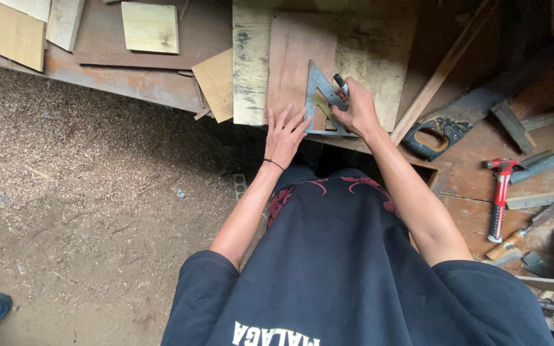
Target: The person uses a hammer and chisel to shape a small wooden board, then hammers nails into it to assemble a wooden box. They later use a set square and marker to draw lines on another piece of wood.
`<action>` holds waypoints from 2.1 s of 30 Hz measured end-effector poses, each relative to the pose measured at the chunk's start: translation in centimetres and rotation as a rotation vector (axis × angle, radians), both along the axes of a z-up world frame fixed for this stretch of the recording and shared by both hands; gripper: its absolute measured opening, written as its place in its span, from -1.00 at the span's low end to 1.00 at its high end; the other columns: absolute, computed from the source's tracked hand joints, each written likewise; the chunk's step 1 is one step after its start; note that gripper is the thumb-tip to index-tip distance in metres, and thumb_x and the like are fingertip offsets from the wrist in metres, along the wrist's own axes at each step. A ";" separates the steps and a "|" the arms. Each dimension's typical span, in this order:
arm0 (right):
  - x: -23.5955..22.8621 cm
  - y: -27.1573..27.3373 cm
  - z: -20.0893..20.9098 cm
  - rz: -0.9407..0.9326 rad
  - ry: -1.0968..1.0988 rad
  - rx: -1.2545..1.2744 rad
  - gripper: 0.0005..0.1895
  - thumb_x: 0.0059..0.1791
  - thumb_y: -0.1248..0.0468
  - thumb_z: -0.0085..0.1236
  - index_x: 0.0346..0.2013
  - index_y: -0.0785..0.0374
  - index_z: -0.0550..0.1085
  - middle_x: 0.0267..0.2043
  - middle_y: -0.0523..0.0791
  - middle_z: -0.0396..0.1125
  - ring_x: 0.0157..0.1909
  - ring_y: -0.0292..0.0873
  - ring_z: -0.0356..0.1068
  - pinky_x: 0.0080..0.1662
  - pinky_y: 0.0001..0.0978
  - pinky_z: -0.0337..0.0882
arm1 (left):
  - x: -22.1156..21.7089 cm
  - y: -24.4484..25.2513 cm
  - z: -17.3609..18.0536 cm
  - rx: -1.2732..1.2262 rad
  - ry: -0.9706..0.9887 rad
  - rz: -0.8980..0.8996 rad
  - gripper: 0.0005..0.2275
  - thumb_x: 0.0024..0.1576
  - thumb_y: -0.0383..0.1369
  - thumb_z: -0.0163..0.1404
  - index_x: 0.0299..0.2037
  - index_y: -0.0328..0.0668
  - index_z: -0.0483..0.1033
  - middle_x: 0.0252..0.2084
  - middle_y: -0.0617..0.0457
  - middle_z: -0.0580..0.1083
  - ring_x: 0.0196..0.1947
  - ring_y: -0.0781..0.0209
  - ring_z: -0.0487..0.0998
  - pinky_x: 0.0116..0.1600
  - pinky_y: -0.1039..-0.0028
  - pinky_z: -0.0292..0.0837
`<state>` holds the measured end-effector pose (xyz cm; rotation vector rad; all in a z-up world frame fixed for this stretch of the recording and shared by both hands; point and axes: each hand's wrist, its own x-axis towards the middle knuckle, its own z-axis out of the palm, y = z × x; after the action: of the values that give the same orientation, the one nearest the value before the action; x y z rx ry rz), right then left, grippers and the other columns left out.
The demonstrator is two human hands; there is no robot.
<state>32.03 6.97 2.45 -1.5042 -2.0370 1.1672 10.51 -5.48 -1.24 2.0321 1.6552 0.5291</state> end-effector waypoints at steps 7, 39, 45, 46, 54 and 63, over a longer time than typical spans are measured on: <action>0.1 0.0 -0.6 0.044 -0.104 0.024 -0.60 -0.17 0.41 0.36 -0.22 0.38 0.29 -0.26 0.13 0.31 -0.22 0.20 0.36 -0.16 -0.06 0.37 | 0.2 -0.2 0.1 -0.004 0.013 0.004 -0.56 0.14 -0.39 0.14 0.27 0.05 0.47 0.37 0.18 0.35 0.46 -0.07 0.17 0.52 -0.26 -0.14; -0.4 -0.3 0.3 -0.023 0.330 -0.474 -0.56 0.28 0.02 -0.16 -0.24 0.31 0.43 -0.48 -0.22 0.28 -0.43 -0.34 0.25 -0.33 -0.44 0.28 | 2.2 4.3 5.9 -0.385 -0.793 0.334 -0.75 0.30 -0.22 0.04 0.06 -0.17 0.51 -0.24 0.07 0.55 -0.34 0.28 0.58 -0.21 0.48 0.51; -0.5 1.3 5.8 0.393 0.126 -0.419 -0.58 0.23 0.01 -0.29 -0.04 0.23 0.45 -0.48 -0.11 0.28 -0.41 -0.22 0.26 -0.29 -0.29 0.31 | 1.2 7.7 3.9 -0.519 -1.243 0.244 -0.75 0.31 -0.27 0.04 0.05 -0.27 0.55 -0.32 0.17 0.49 -0.33 0.43 0.45 -0.19 0.61 0.41; -0.8 1.7 6.4 0.405 0.139 -0.419 -0.57 0.24 0.00 -0.32 0.00 0.22 0.44 -0.44 -0.12 0.30 -0.38 -0.23 0.28 -0.27 -0.30 0.32 | 1.2 8.1 3.6 -0.488 -1.290 0.248 -0.77 0.31 -0.29 0.06 0.01 -0.32 0.57 -0.32 0.14 0.50 -0.31 0.41 0.46 -0.17 0.59 0.41; -2.9 1.1 7.0 0.275 -0.096 -0.131 -0.66 0.22 0.01 -0.15 -0.10 0.19 0.44 -0.43 0.14 0.39 -0.34 0.23 0.40 -0.26 0.03 0.36 | 3.7 7.3 0.7 -0.231 -1.361 0.591 -0.78 0.29 -0.31 0.10 -0.10 -0.38 0.66 -0.29 0.10 0.56 -0.32 0.44 0.46 -0.19 0.59 0.39; -3.1 1.5 4.9 0.223 0.213 -0.629 -0.59 0.27 -0.06 -0.18 -0.28 0.15 0.30 -0.60 -0.18 0.08 -0.58 -0.16 0.05 -0.53 -0.26 0.05 | 2.9 6.3 -2.1 -0.198 -1.496 0.741 -0.79 0.28 -0.30 0.09 -0.13 -0.34 0.63 -0.25 0.10 0.57 -0.29 0.43 0.50 -0.17 0.59 0.42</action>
<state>28.95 8.42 7.37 -1.3291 -1.8116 2.1046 13.41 0.82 -3.32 0.3484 1.1991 1.5158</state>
